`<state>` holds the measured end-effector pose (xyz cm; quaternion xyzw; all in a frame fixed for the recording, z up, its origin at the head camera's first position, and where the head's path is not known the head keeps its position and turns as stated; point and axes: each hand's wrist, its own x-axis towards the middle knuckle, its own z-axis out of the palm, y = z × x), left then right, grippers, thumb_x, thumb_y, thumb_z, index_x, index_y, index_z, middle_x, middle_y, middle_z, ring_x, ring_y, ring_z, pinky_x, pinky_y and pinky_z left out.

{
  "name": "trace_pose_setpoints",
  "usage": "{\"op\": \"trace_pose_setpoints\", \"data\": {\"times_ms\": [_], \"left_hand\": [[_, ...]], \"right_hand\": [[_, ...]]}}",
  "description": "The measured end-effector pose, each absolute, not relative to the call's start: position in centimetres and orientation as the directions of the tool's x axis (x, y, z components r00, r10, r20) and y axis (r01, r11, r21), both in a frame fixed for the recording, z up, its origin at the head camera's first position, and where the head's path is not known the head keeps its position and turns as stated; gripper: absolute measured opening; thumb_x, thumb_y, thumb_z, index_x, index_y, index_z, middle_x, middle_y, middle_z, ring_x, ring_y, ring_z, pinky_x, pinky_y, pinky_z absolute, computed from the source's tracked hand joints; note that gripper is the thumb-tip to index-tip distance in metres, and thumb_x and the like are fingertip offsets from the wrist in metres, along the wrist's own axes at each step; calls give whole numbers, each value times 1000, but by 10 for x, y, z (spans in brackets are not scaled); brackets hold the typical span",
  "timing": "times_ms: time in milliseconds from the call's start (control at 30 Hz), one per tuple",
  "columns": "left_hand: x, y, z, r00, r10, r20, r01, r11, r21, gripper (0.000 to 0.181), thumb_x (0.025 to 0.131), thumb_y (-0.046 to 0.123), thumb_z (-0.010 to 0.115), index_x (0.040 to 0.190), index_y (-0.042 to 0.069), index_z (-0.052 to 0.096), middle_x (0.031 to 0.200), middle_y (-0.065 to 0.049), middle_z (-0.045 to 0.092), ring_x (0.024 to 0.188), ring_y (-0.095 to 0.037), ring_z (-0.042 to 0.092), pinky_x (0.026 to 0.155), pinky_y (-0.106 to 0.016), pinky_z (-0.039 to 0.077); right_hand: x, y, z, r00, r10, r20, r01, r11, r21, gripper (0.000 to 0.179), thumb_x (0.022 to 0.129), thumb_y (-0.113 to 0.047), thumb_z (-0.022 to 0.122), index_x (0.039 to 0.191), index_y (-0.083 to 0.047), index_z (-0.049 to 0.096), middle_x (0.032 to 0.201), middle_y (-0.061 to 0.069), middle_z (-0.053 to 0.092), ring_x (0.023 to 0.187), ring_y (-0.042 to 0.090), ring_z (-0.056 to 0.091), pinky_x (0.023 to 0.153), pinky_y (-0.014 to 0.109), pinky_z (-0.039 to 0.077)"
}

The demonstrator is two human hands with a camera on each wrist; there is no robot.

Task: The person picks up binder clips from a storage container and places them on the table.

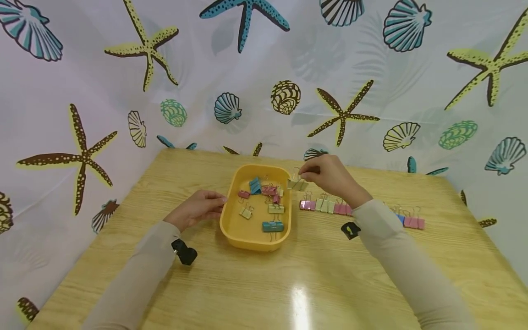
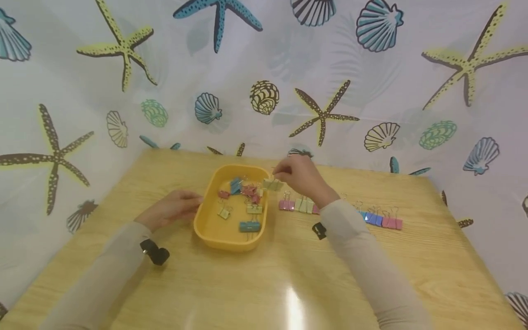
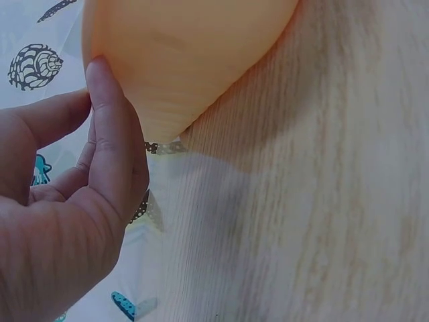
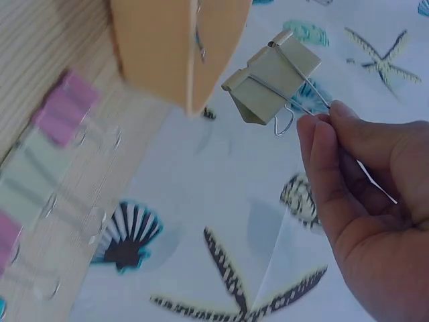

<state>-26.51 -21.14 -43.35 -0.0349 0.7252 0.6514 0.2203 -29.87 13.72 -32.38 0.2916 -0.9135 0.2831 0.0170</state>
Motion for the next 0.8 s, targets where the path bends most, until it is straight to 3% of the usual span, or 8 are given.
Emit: {"op": "trace_pose_setpoints", "data": {"times_ms": [367,633,800], "left_hand": [[-264,-208,-430,-904,241,-354,-331,131,935,42,101,18,52,133,-9,46,118,-20,58,93,-16,64,80,-28,57],[-264,-206,-430,-905,245,-348,-323,135,937,44,100,18,52,134,-8,45,123,-22,56,96,-18,64,81,-28,56],[-264,-209,-432,-903,234,-360,-333,145,932,46,100,21,54,135,-8,45,123,-21,57,94,-16,64,83,-29,56]], "right_hand": [[-282,221,-324,-917,-356,182,-398,768,-502,17,94,-15,63,102,-4,73,102,15,70,87,26,66,76,44,55],[-268,275,-338,-944,-282,173,-331,821,-465,22,96,-21,61,104,-3,71,96,14,71,80,23,65,65,32,51],[-264,305,-346,-953,-244,179,-299,848,-437,24,97,-22,60,104,-1,70,95,17,70,81,26,66,63,30,50]]}}
